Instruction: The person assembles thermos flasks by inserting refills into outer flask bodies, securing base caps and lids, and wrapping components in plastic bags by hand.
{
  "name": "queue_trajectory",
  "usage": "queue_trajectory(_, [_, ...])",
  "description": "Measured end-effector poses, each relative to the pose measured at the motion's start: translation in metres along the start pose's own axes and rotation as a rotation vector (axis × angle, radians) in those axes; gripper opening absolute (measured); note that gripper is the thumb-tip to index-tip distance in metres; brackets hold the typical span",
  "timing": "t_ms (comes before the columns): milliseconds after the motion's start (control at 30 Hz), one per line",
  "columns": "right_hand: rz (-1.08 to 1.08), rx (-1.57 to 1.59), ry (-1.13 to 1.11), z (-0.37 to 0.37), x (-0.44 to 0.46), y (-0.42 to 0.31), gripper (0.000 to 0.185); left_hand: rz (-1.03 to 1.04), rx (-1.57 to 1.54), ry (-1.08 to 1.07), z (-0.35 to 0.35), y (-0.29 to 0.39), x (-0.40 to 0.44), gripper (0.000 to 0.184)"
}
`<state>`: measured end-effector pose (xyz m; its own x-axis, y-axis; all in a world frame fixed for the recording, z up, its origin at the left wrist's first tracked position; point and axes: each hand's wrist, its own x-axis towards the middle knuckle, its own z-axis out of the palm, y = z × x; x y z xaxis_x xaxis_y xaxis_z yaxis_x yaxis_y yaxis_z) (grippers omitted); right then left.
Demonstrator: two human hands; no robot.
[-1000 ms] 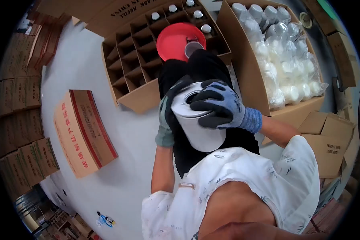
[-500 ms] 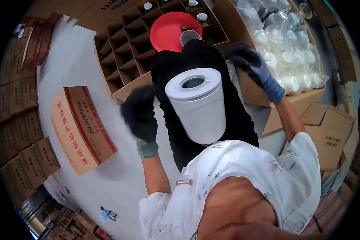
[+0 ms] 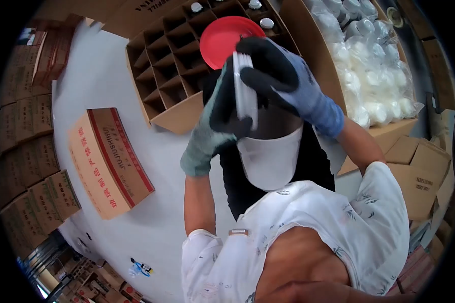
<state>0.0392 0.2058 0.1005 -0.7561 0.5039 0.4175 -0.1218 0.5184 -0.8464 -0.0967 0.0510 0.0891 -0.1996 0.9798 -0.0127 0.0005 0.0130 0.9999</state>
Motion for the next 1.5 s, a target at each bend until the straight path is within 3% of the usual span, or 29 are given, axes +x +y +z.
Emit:
queue_trajectory(67, [0.120, 0.188, -0.042, 0.008, 0.028, 0.003, 0.063, -0.113, -0.490, 0.189, -0.006, 0.002, 0.021, 0.074])
queue_trajectory(100, [-0.049, 0.184, -0.051, 0.012, 0.036, 0.015, 0.067, -0.178, -0.702, 0.173, -0.009, 0.017, 0.032, 0.064])
queue_trajectory(167, [-0.298, 0.086, -0.131, 0.013, 0.049, 0.024, 0.074, -0.120, -0.920, 0.113, -0.021, 0.018, 0.042, 0.066])
queue_trajectory(200, [-0.463, -0.178, -0.129, 0.014, 0.054, 0.031, 0.068, -0.060, -1.028, 0.080, -0.023, 0.012, 0.047, 0.067])
queue_trajectory(267, [-0.507, -0.277, -0.128, 0.017, 0.062, 0.049, 0.059, 0.094, -0.760, 0.177, -0.020, 0.008, 0.056, 0.066])
queue_trajectory(367, [-0.277, -0.114, -0.153, 0.023, 0.073, 0.055, 0.054, 0.118, -0.719, 0.315, -0.023, -0.004, 0.074, 0.062])
queue_trajectory(400, [-0.371, -0.199, -0.110, 0.025, 0.082, 0.056, 0.055, 0.121, -0.700, 0.335, -0.025, -0.007, 0.079, 0.063])
queue_trajectory(467, [-0.154, -0.299, -0.196, 0.028, 0.089, 0.061, 0.054, 0.108, -0.647, 0.299, -0.038, -0.007, 0.084, 0.076])
queue_trajectory(500, [-0.035, -0.215, -0.161, 0.035, 0.097, 0.069, 0.052, 0.080, -0.365, 0.354, -0.040, -0.005, 0.086, 0.076])
queue_trajectory(533, [0.203, -0.278, -0.277, 0.037, 0.104, 0.072, 0.051, 0.036, -0.276, 0.327, -0.056, -0.021, 0.091, 0.074])
queue_trajectory(600, [-0.274, -0.808, -0.117, 0.048, 0.108, 0.094, 0.056, 0.228, 0.616, 0.306, -0.066, -0.015, 0.101, 0.057])
queue_trajectory(633, [0.140, -0.128, -0.290, 0.044, 0.113, 0.105, 0.058, 0.495, 0.725, 0.365, -0.066, -0.005, 0.116, 0.064])
queue_trajectory(700, [0.112, 0.877, -0.626, 0.044, 0.111, 0.175, 0.066, 0.591, 1.095, 0.106, -0.082, 0.009, 0.126, 0.066])
queue_trajectory(767, [0.168, 0.760, -0.705, 0.049, 0.116, 0.194, 0.062, 0.625, 1.178, -0.129, -0.098, 0.005, 0.135, 0.061])
queue_trajectory(833, [0.387, 0.729, -0.568, 0.030, 0.125, 0.198, 0.035, 0.576, 1.181, -0.068, -0.113, -0.010, 0.143, 0.064])
queue_trajectory(867, [0.494, 0.721, -0.492, 0.019, 0.133, 0.191, 0.038, 0.543, 1.222, -0.005, -0.125, -0.024, 0.147, 0.065])
queue_trajectory(900, [0.604, 0.465, -0.363, 0.001, 0.140, 0.223, 0.040, 0.569, 1.230, 0.106, -0.136, -0.049, 0.154, 0.063])
queue_trajectory(933, [0.608, -0.173, -0.169, -0.006, 0.144, 0.260, 0.041, 0.486, 1.173, 0.087, -0.142, -0.070, 0.155, 0.063])
queue_trajectory(967, [0.523, -0.625, -0.174, -0.025, 0.140, 0.298, 0.046, 0.462, 1.253, 0.023, -0.141, -0.087, 0.158, 0.061])
queue_trajectory(1000, [0.377, -0.854, -0.092, -0.033, 0.121, 0.327, 0.044, 0.431, 1.333, -0.042, -0.138, -0.103, 0.160, 0.059])
queue_trajectory(1033, [0.404, -0.954, -0.166, -0.036, 0.110, 0.356, 0.050, 0.416, 1.352, -0.105, -0.138, -0.125, 0.166, 0.058])
queue_trajectory(1133, [0.301, -0.961, -0.432, -0.042, 0.086, 0.392, 0.058, 0.227, 1.535, -0.143, -0.134, -0.167, 0.179, 0.060])
queue_trajectory(1167, [0.411, -0.952, -0.455, -0.038, 0.089, 0.392, 0.062, 0.204, 1.545, -0.180, -0.135, -0.171, 0.182, 0.059])
queue_trajectory(1267, [0.465, -0.925, -0.376, -0.023, 0.096, 0.392, 0.059, 0.117, 1.581, -0.345, -0.135, -0.170, 0.194, 0.056])
queue_trajectory(1400, [0.368, -1.025, -0.368, -0.032, 0.105, 0.365, 0.072, 0.218, 1.473, -0.144, -0.131, -0.148, 0.195, 0.045])
queue_trajectory(1500, [0.260, -0.952, -0.115, -0.061, 0.116, 0.274, 0.062, 0.242, 1.355, 0.005, -0.131, -0.126, 0.185, 0.041])
